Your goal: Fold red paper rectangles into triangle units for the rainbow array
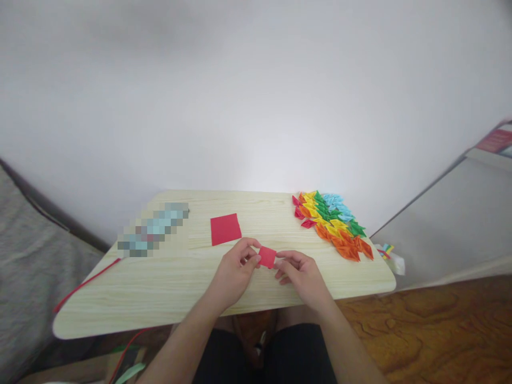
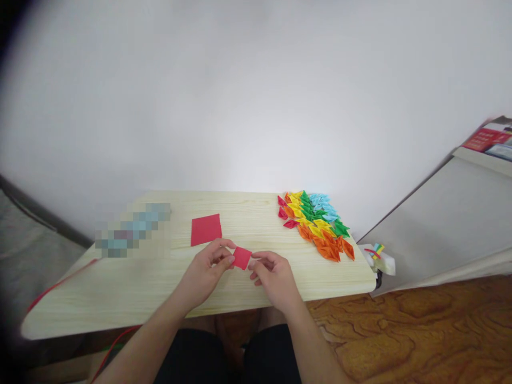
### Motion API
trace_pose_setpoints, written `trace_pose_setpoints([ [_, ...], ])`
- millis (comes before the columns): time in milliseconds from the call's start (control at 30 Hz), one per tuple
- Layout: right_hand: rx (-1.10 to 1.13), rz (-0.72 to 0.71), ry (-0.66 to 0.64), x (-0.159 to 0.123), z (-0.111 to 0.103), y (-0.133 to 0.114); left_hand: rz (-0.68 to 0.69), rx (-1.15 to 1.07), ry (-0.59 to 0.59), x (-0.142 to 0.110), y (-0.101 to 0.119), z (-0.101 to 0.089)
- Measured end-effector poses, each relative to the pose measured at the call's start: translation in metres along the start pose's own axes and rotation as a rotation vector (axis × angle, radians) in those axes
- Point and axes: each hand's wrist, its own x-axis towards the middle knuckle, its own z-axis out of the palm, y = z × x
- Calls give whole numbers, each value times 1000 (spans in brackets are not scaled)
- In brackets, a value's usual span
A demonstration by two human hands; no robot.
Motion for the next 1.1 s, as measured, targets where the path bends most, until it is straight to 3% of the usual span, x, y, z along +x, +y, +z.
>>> trace_pose_setpoints([
  [100,-102,-126,41,-5,-4,3,-4,5,-47,-8,-4,-4],
  [300,-302,-313,1,-7,-1,8,2,-27,-178,-12,-6,-10],
  [667,-331,-330,-30,-3,-3,15,-19,-14,-157,-13,-5,-12],
  [900,-348,-361,-36,-7,-4,15,110,232,-57,-21,-11,-10],
  [1100,-587,-507,-68,-15,-10,20,217,583,-76,-31,-11,-7],
])
